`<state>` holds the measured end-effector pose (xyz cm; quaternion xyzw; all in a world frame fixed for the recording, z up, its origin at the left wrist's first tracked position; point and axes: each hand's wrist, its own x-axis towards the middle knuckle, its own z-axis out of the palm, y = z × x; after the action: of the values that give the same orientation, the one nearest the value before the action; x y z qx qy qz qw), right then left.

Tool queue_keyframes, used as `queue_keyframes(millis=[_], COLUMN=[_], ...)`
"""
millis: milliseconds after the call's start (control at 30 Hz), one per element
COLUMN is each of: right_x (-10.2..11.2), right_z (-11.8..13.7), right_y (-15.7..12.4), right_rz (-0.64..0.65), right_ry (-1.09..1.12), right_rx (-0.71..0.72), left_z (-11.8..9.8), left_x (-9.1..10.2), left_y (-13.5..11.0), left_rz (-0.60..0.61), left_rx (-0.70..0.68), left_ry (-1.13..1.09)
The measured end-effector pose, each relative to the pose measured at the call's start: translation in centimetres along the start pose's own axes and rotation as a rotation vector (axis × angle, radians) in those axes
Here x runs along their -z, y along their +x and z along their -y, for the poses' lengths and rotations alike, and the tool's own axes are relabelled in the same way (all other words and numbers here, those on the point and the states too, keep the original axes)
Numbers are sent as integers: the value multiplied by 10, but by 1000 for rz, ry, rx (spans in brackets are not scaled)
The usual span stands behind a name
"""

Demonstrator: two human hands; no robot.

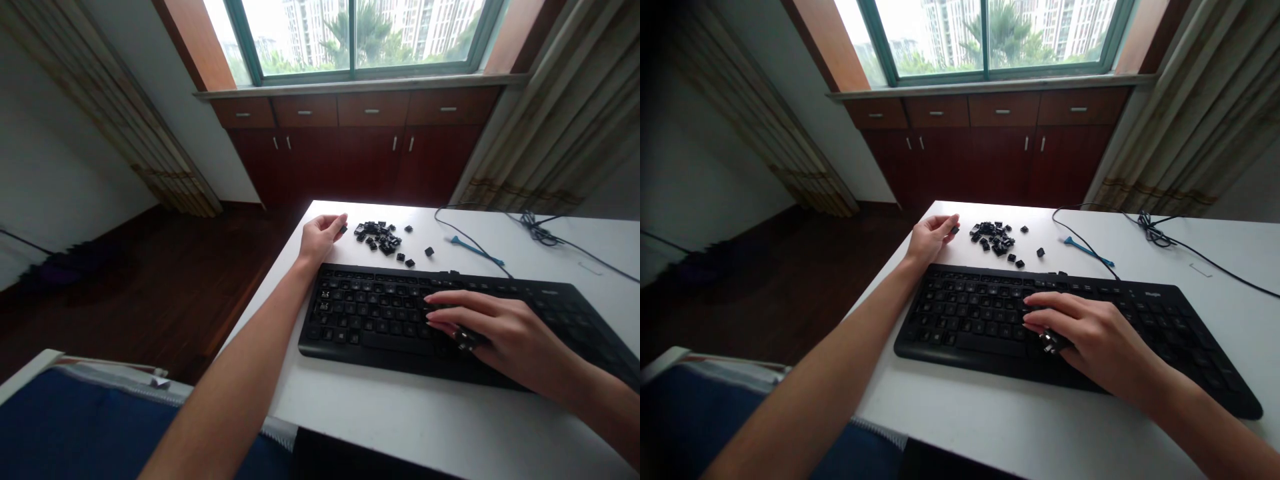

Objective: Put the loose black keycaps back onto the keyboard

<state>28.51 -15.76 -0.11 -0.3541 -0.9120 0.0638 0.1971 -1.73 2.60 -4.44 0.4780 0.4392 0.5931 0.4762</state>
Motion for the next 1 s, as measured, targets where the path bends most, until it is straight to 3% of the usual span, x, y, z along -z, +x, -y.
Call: queue_keyframes(millis=[233,567,1000], right_x=[-1,-1,2], right_z=[0,2,9], right_y=[3,0,8], right_rz=[-65,-1,-20], right_ry=[12,-5,84], right_rx=[-4,49,-35], left_z=[-1,1,-1], left_x=[-2,-1,-3], left_y=[-2,0,-2], left_rz=[5,21,-5], left_rx=[3,4,27], left_ry=[6,-4,-17])
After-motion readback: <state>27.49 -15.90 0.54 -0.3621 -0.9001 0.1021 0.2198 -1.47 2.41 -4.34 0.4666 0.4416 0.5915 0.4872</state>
